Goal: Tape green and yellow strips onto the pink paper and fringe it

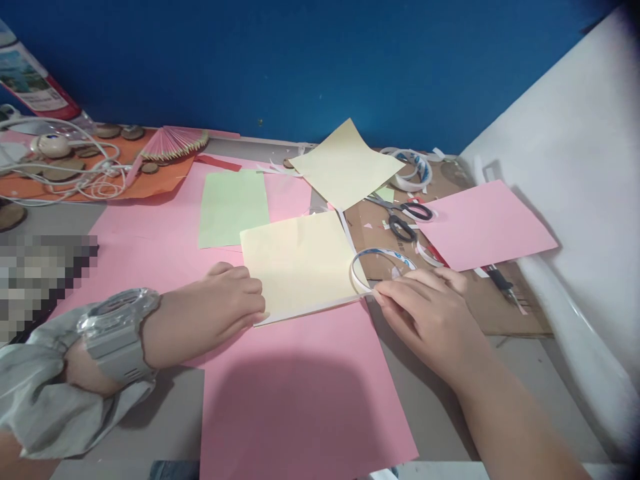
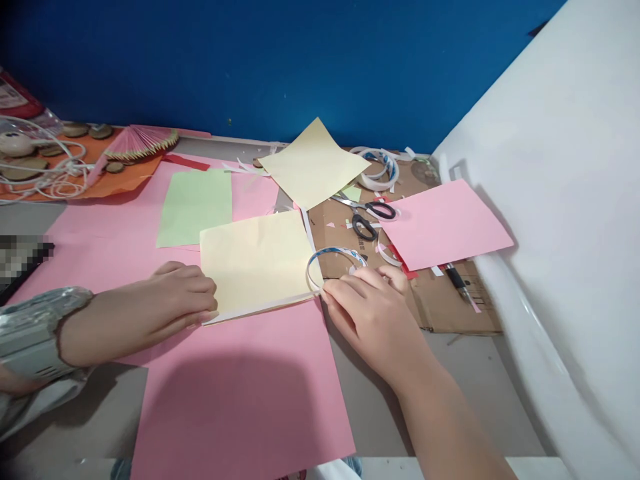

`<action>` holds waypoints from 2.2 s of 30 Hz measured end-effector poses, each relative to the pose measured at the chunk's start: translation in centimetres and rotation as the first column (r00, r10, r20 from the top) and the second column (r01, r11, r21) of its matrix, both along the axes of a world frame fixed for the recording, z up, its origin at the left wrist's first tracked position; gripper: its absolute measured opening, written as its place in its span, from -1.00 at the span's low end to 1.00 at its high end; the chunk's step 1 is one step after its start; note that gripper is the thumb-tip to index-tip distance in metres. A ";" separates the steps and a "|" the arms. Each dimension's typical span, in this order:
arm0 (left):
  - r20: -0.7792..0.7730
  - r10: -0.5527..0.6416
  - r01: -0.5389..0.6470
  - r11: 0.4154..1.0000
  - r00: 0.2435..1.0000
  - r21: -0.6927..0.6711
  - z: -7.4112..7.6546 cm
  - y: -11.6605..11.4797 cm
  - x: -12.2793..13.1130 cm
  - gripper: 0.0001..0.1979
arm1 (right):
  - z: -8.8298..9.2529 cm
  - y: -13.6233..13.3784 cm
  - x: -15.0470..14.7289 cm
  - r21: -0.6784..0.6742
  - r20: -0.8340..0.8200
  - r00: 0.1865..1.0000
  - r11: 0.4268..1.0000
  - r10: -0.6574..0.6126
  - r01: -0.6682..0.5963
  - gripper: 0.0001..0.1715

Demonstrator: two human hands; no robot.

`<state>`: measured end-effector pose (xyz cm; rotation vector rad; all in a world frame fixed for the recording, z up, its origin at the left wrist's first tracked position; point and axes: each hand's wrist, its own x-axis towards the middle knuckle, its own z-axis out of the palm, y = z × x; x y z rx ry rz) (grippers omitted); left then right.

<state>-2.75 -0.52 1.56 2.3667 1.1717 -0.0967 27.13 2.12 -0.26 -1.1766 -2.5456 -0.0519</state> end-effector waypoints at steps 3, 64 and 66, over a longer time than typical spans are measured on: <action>-0.024 -0.009 0.009 1.000 1.000 0.006 -0.1 -0.1 0.0 -0.68 | 0.0 -0.1 0.1 0.006 0.015 1.000 1.000 0.002 -0.002 -0.81; -0.277 0.008 0.096 0.928 0.961 0.359 -0.1 -1.8 1.6 -0.79 | -0.3 -0.2 0.1 0.015 -0.004 1.000 1.000 0.026 -0.026 -0.84; -0.287 0.024 0.092 0.919 0.958 0.383 -0.3 -2.0 1.7 -0.80 | -0.4 -0.2 0.0 0.010 -0.003 1.000 1.000 0.025 -0.025 -0.84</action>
